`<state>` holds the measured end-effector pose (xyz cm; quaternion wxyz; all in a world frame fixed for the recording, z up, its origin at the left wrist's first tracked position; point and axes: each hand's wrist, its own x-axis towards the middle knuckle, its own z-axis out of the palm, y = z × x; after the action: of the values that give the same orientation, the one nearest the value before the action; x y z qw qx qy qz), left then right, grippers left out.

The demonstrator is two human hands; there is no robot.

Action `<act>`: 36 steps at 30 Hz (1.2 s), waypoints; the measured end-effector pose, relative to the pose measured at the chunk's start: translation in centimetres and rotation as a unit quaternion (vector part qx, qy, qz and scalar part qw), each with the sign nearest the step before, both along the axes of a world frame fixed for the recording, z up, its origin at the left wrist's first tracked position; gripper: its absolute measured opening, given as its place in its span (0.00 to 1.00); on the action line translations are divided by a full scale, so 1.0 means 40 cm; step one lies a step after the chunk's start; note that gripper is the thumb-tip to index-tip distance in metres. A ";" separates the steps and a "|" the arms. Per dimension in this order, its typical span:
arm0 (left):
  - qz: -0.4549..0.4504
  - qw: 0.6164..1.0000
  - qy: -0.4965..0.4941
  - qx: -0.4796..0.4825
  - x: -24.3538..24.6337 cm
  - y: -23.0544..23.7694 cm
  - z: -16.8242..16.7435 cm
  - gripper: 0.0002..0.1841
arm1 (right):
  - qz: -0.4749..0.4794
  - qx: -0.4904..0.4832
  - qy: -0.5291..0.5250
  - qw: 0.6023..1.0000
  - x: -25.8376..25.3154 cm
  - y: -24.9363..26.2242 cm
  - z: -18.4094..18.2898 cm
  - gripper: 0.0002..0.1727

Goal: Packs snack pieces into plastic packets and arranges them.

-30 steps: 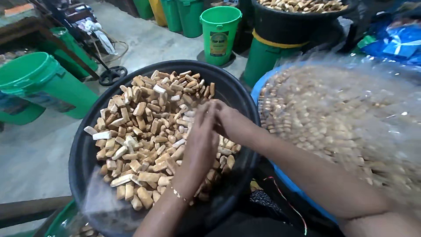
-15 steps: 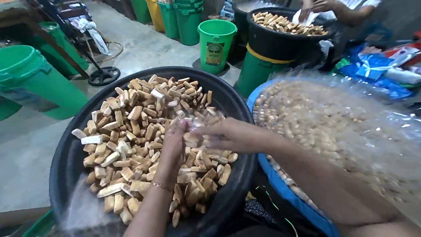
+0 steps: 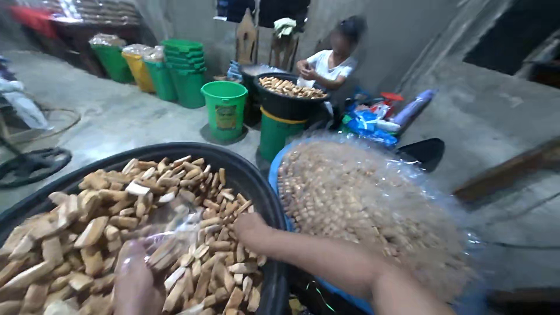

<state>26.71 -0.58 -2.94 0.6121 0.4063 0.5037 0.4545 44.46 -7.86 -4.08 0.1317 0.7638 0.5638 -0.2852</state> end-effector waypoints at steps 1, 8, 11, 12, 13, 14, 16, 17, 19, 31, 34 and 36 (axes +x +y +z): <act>-0.002 1.000 -0.001 -0.005 0.001 0.000 -0.001 0.22 | -0.007 0.006 0.004 1.000 0.005 0.004 -0.007 0.18; -0.015 1.000 -0.015 -0.001 0.002 0.003 -0.020 0.21 | -0.016 0.060 0.053 0.997 0.024 0.002 -0.016 0.23; -0.021 1.000 -0.010 -0.002 -0.006 0.005 -0.026 0.22 | -0.036 0.131 0.101 0.986 0.050 -0.003 0.008 0.18; -0.018 1.000 -0.010 -0.001 -0.009 0.005 -0.026 0.22 | -0.051 0.185 0.128 0.973 0.060 -0.015 0.033 0.18; -0.019 1.000 -0.011 0.000 -0.011 0.005 -0.027 0.22 | -0.071 0.268 0.173 0.945 0.066 -0.036 0.061 0.17; -0.022 1.000 -0.015 -0.001 -0.011 0.003 -0.025 0.22 | -0.084 0.375 0.215 0.898 0.066 -0.063 0.083 0.15; -0.038 0.999 -0.030 0.001 0.002 -0.004 -0.022 0.22 | -0.074 0.579 0.270 0.766 0.057 -0.110 0.105 0.12; -0.053 0.998 -0.037 0.005 0.016 -0.013 -0.016 0.21 | -0.053 0.645 0.277 0.710 0.053 -0.125 0.110 0.11; -0.073 0.997 -0.040 -0.003 0.037 -0.044 -0.002 0.19 | -0.010 0.696 0.273 0.664 0.041 -0.141 0.106 0.11; -0.130 0.990 -0.059 0.015 0.042 -0.080 0.027 0.24 | 0.078 0.522 0.297 0.795 -0.023 -0.099 0.070 0.15; -0.106 0.991 0.026 0.082 0.036 -0.066 0.018 0.20 | 0.088 0.489 0.274 0.823 -0.052 -0.090 0.070 0.18; -0.082 0.989 0.039 0.119 0.001 -0.029 0.008 0.22 | 0.102 0.506 0.253 0.818 -0.067 -0.084 0.060 0.18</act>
<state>26.75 -1.73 -2.62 0.5744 0.5336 0.4343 0.4436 41.79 -11.22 -1.67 -0.3918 0.5622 0.7170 -0.1278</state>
